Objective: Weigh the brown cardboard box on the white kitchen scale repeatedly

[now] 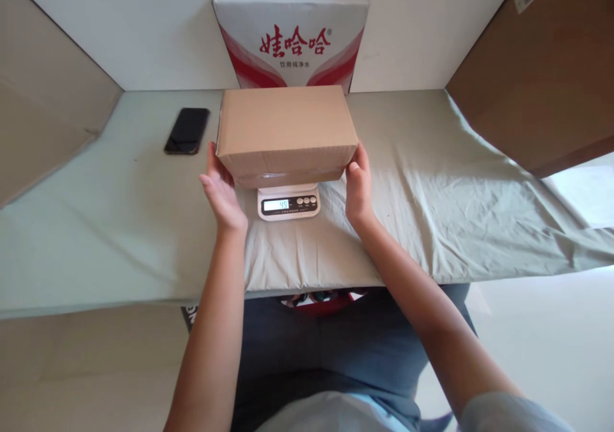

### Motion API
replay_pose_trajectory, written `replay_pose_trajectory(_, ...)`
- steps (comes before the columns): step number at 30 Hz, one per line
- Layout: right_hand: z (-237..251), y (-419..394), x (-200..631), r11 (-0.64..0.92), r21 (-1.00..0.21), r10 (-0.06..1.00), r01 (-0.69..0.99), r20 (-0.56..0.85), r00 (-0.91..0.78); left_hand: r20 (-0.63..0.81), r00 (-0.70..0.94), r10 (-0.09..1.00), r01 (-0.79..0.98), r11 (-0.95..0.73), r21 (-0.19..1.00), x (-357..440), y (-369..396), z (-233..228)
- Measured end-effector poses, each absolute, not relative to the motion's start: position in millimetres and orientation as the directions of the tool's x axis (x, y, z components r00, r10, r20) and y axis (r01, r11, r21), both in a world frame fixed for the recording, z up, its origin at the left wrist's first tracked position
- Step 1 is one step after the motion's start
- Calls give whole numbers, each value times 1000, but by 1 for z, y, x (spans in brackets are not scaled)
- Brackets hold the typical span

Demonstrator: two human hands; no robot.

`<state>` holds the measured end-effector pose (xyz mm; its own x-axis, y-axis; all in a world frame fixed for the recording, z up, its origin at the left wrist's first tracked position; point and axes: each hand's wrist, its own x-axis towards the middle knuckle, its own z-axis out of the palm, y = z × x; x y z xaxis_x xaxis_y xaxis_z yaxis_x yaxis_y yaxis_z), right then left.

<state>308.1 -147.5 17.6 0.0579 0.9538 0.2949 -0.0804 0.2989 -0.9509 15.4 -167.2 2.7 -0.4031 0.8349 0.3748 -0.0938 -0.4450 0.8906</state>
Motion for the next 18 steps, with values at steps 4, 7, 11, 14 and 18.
replay_pose_trajectory(4,12,-139,313,303,-952,952,-42,301,54,322,-420,849,-149,-414,898,23,-160,6)
replay_pose_trajectory(7,7,-133,315,285,-954,957,-93,277,86,338,-406,849,-160,-430,889,26,-154,3)
replay_pose_trajectory(11,0,-126,316,277,-952,959,-128,265,103,325,-423,846,-137,-414,900,12,-148,-6)
replay_pose_trajectory(14,-2,-123,314,280,-951,958,-133,269,95,254,-443,859,-166,-358,919,-6,-145,-11)
replay_pose_trajectory(18,-3,-122,312,248,-955,967,-162,234,99,214,-466,859,-206,-341,917,-15,-143,-11)
